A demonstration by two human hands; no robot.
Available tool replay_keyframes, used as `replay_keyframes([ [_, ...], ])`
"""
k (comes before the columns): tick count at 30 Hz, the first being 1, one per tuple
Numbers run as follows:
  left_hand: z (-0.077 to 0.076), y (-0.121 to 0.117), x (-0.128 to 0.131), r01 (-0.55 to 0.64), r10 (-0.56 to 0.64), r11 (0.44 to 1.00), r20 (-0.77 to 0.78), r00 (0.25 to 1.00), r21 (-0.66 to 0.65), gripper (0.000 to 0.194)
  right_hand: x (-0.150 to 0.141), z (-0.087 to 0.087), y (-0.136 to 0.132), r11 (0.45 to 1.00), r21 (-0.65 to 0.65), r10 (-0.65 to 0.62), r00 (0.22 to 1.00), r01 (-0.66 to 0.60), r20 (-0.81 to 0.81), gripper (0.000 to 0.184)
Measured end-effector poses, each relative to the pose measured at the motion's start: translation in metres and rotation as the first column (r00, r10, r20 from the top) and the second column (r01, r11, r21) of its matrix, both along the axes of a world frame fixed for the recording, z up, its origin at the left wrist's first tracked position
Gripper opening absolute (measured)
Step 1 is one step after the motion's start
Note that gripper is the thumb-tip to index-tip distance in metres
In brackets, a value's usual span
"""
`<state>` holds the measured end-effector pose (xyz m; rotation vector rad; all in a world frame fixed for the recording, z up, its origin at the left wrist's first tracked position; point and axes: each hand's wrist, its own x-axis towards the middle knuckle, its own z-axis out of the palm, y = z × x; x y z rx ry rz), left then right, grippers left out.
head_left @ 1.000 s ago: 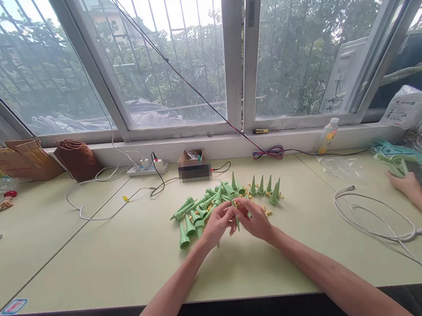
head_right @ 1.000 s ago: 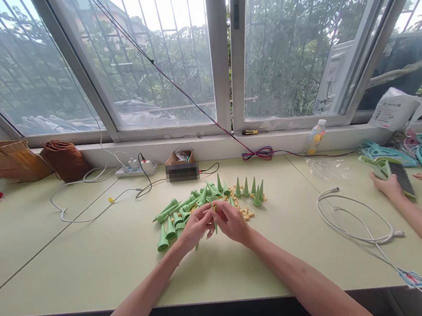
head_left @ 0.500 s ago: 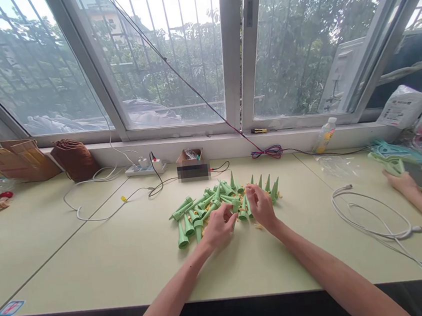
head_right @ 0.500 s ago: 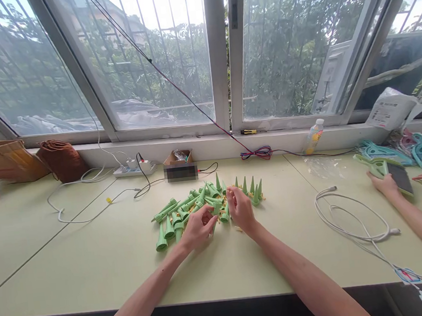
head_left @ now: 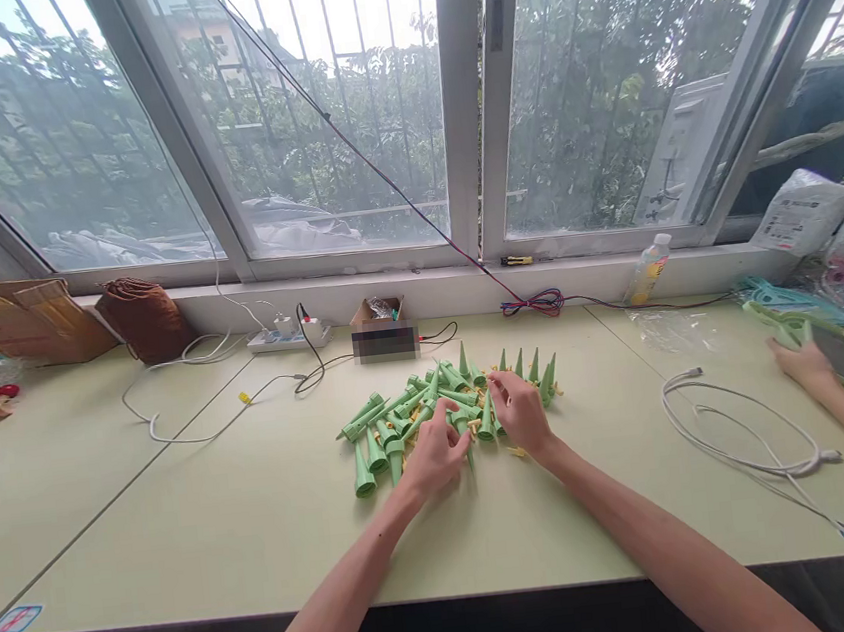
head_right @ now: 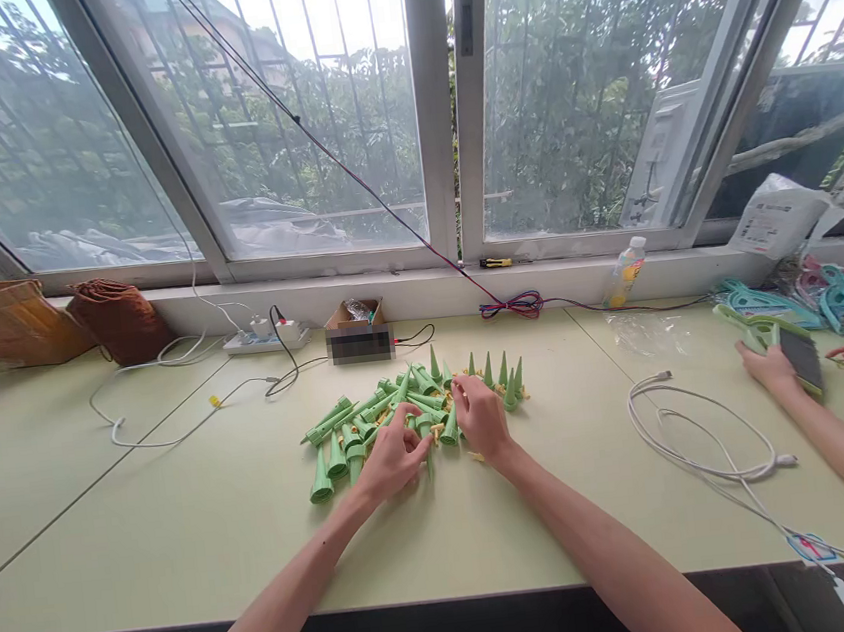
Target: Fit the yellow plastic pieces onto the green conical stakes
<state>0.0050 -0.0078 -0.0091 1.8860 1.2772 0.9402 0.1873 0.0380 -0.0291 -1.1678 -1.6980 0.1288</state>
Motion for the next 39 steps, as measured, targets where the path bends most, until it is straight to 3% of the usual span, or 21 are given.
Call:
replay_keyframes([
  [4, -0.004, 0.000, -0.001, 0.018, -0.018, 1.000, -0.047, 0.999, 0.011, 0.031, 0.000, 0.000, -0.001, 1.000, -0.029, 0.001, 0.998, 0.001, 0.069, 0.023],
  [11, -0.003, 0.002, 0.001, 0.008, -0.008, 0.996, 0.004, 1.000, 0.085, 0.025, 0.002, -0.005, 0.004, 0.997, -0.072, 0.047, 0.986, -0.036, 0.158, 0.024],
  [15, 0.000, 0.002, 0.002, 0.000, 0.002, 0.991, -0.016, 1.000, 0.132, 0.019, 0.003, -0.004, 0.006, 0.991, -0.087, 0.121, 0.960, -0.102, 0.251, 0.030],
  [19, 0.003, 0.000, 0.004, 0.004, -0.004, 0.987, -0.004, 1.000, 0.163, 0.017, 0.003, -0.004, 0.007, 0.983, -0.168, 0.126, 0.938, -0.074, 0.322, 0.040],
  [25, 0.004, -0.001, 0.005, 0.029, -0.023, 0.984, -0.037, 0.999, 0.174, 0.017, 0.005, -0.007, 0.010, 0.967, -0.248, 0.147, 0.924, -0.059, 0.353, 0.047],
  [39, 0.004, 0.000, 0.005, 0.037, -0.030, 0.983, -0.042, 0.999, 0.182, 0.017, 0.004, -0.002, 0.008, 0.955, -0.292, 0.160, 0.926, -0.057, 0.343, 0.047],
])
